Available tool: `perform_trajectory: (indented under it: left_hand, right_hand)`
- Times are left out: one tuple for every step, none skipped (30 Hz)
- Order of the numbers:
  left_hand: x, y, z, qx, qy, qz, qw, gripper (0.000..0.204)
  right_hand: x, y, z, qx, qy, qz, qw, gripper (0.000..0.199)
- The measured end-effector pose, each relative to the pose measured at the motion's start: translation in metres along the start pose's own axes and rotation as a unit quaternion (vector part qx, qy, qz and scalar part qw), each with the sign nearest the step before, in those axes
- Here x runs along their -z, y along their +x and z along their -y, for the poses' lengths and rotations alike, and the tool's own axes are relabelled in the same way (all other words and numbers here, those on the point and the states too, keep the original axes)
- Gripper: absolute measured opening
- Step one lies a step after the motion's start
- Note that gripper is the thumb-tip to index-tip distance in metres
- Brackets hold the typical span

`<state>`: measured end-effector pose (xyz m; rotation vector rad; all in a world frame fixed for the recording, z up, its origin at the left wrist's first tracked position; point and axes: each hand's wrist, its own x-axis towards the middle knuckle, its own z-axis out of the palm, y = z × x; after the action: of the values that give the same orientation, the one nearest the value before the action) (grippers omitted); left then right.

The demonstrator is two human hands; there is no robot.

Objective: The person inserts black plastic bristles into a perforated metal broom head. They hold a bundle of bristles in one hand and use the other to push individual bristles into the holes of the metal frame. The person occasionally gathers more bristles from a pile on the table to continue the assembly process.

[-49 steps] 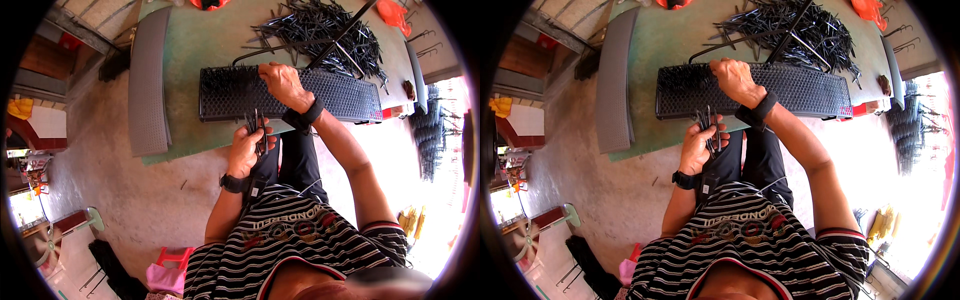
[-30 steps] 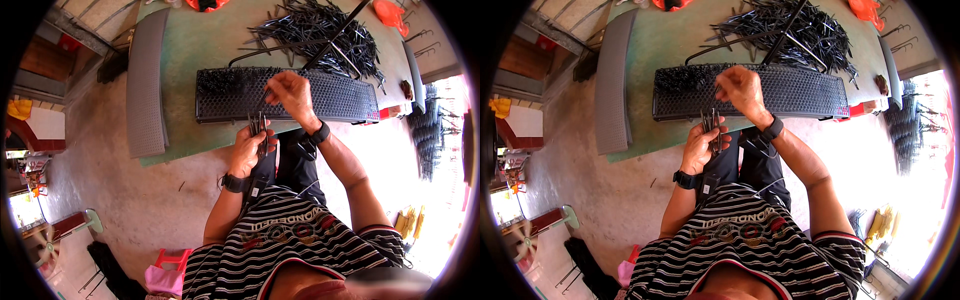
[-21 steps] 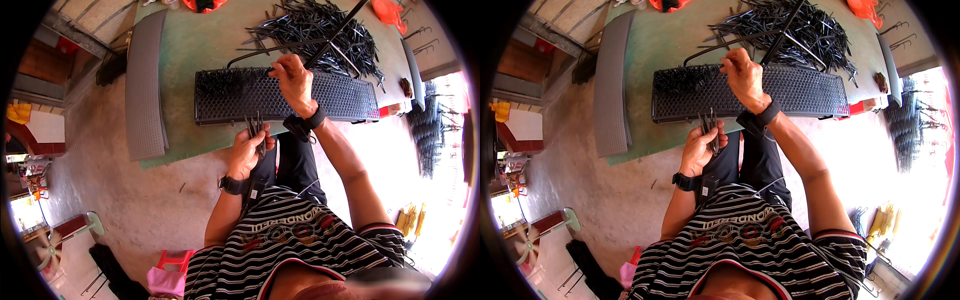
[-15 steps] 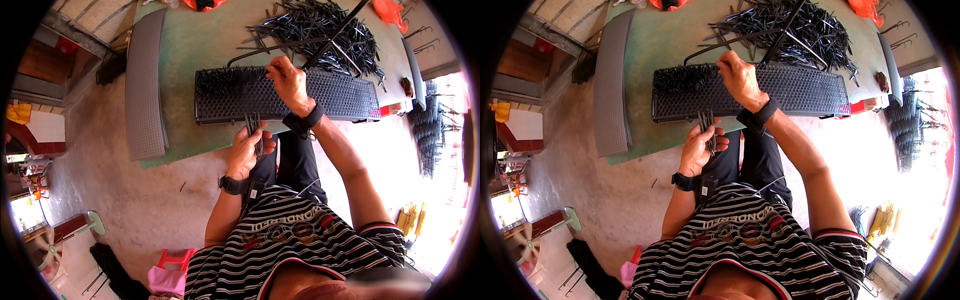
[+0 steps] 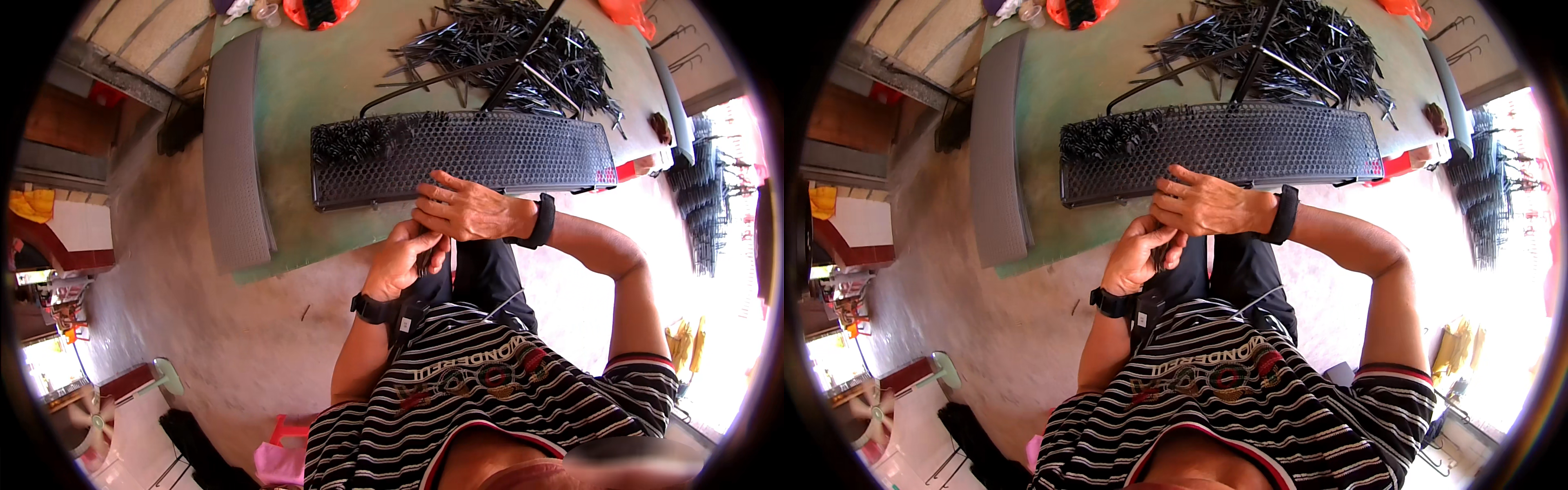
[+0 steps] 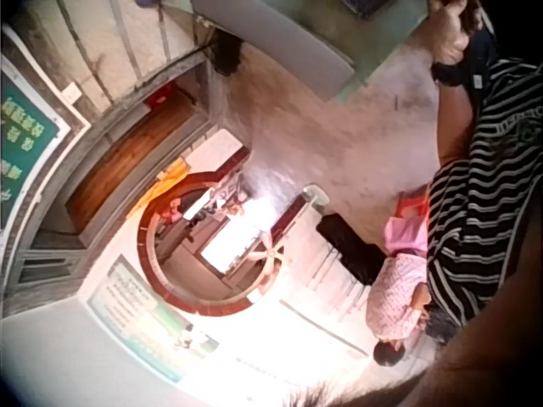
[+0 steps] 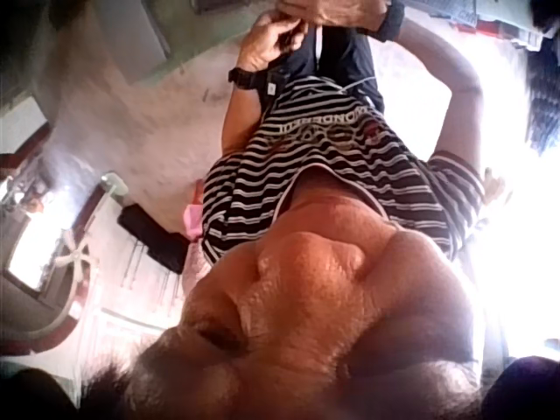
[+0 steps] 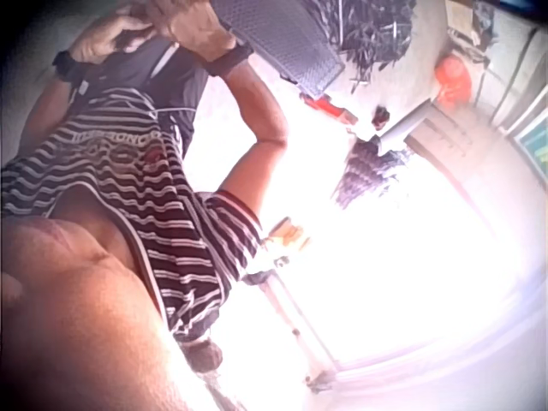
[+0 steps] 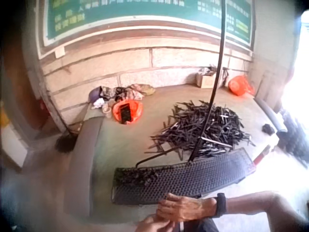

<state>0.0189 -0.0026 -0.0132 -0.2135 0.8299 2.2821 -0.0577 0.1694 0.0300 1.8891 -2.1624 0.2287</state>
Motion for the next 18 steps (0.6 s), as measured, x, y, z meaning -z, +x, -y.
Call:
perform_trajectory:
  left_hand:
    - [-0.002, 0.0, 0.0, 0.018, 0.011, -0.005, 1.0, 0.016]
    - [-0.004, 0.0, 0.0, 0.036, 0.021, -0.011, 0.999, 0.017]
    - [-0.006, 0.002, 0.0, 0.056, 0.032, -0.015, 0.998, 0.018]
    - [-0.004, 0.003, 0.001, 0.057, 0.071, -0.007, 0.996, 0.028]
    - [-0.004, 0.002, 0.001, 0.044, 0.045, 0.004, 0.998, 0.033]
    - [-0.003, -0.001, 0.0, 0.032, 0.019, 0.015, 0.999, 0.038]
    - [-0.002, -0.003, -0.001, 0.019, -0.007, 0.025, 0.999, 0.043]
    - [0.007, -0.002, 0.0, 0.022, -0.075, 0.059, 0.995, 0.054]
    - [0.007, -0.003, -0.004, 0.011, -0.084, 0.035, 0.996, 0.052]
    - [0.006, -0.004, -0.007, -0.001, -0.093, 0.01, 0.996, 0.05]
    - [0.005, -0.005, -0.009, -0.014, -0.102, -0.014, 0.995, 0.049]
    - [0.008, 0.002, 0.001, -0.077, -0.018, -0.074, 0.994, 0.046]
    - [-0.004, 0.012, 0.009, -0.151, 0.031, -0.15, 0.977, 0.038]
    - [-0.011, 0.023, 0.013, -0.175, 0.032, -0.134, 0.975, 0.033]
    - [-0.017, 0.03, 0.012, -0.2, 0.031, -0.118, 0.972, 0.028]
    - [-0.024, 0.031, 0.008, -0.175, -0.004, -0.124, 0.977, 0.02]
    - [-0.03, 0.033, 0.006, -0.189, -0.02, -0.152, 0.97, 0.019]
    - [-0.037, 0.038, 0.007, -0.204, -0.038, -0.179, 0.962, 0.018]
  right_hand:
    - [-0.002, -0.007, 0.0, 0.006, 0.012, 0.014, 1.0, 0.037]
    - [-0.003, -0.014, 0.001, 0.011, 0.023, 0.027, 0.999, 0.034]
    - [-0.004, -0.018, 0.0, 0.016, 0.034, 0.041, 0.998, 0.032]
    - [-0.005, -0.021, 0.0, 0.025, 0.024, 0.011, 0.999, 0.026]
    - [-0.003, -0.024, 0.0, 0.0, 0.036, 0.013, 0.999, 0.024]
    - [-0.002, -0.027, 0.002, -0.024, 0.049, 0.015, 0.998, 0.023]
    - [0.0, -0.029, 0.003, -0.047, 0.062, 0.017, 0.997, 0.022]
    - [0.003, -0.031, 0.002, -0.094, 0.104, 0.015, 0.99, 0.01]
    - [0.001, -0.034, 0.004, -0.181, 0.204, 0.0, 0.962, 0.008]
    - [-0.004, -0.037, 0.009, -0.264, 0.3, -0.016, 0.916, 0.007]
    - [-0.006, -0.039, 0.014, -0.341, 0.392, -0.031, 0.854, 0.009]
    - [-0.004, -0.033, 0.02, -0.389, 0.534, -0.048, 0.75, 0.019]
    - [-0.006, -0.025, 0.027, -0.423, 0.597, -0.071, 0.678, 0.019]
    - [-0.008, -0.017, 0.035, -0.453, 0.654, -0.093, 0.599, 0.021]
    - [-0.01, -0.01, 0.039, -0.477, 0.704, -0.113, 0.514, 0.023]
    - [-0.016, -0.007, 0.039, -0.478, 0.659, -0.101, 0.572, 0.025]
    - [-0.013, -0.008, 0.037, -0.472, 0.611, -0.092, 0.629, 0.027]
    - [-0.009, -0.007, 0.034, -0.463, 0.56, -0.081, 0.683, 0.028]
